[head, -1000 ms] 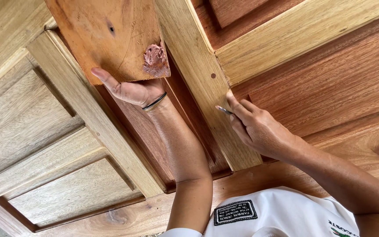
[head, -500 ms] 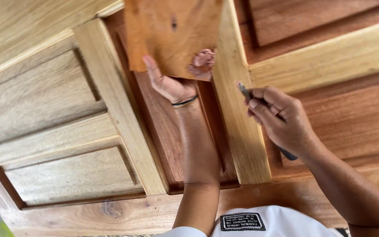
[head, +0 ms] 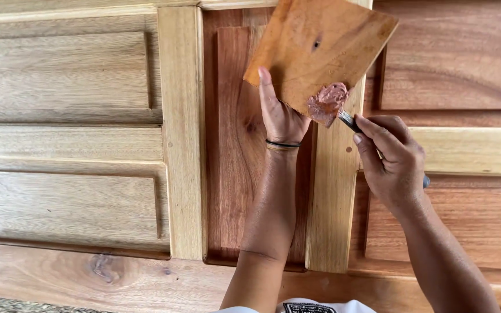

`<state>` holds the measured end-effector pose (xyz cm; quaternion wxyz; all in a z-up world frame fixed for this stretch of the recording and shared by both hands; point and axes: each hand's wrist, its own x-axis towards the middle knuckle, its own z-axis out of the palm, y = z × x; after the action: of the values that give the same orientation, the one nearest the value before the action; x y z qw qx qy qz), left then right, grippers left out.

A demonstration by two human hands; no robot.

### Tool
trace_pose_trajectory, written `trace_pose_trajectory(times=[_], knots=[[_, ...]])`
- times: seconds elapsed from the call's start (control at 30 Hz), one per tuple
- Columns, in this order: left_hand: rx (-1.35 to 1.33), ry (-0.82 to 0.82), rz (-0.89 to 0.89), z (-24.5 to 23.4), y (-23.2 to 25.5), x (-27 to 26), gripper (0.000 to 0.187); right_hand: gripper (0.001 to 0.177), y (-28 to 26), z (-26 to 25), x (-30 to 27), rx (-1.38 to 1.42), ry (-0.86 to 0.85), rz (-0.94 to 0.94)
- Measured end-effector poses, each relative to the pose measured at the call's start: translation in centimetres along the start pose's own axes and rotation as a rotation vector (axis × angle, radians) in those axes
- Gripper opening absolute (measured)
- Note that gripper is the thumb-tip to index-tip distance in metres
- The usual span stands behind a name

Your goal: The person uses a putty knife to apply wood filler from a small wooden board onto several holes in a wooden door. They scrape the filler onto the knife and press it into the holes, then smooth the surface.

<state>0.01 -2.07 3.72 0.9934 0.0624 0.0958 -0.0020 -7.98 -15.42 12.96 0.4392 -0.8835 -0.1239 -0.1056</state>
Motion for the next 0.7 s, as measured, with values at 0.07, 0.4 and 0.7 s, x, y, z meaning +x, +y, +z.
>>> trace_pose_trajectory(times=[0.07,0.4,0.7], knots=[[-0.019,-0.021,-0.003,0.6,0.2,-0.2,0.048,0.019,-0.6,0.1,0.3,-0.008,0.011,-0.022],[0.023,0.224,-0.016,-2.6,-0.1,1.2,0.034,0.015,-0.5,1.5,0.5,-0.132,0.101,-0.236],[0.076,0.308,0.014,0.3,0.4,0.8,0.028,0.009,-1.6,1.2,0.7,-0.189,0.048,-0.268]])
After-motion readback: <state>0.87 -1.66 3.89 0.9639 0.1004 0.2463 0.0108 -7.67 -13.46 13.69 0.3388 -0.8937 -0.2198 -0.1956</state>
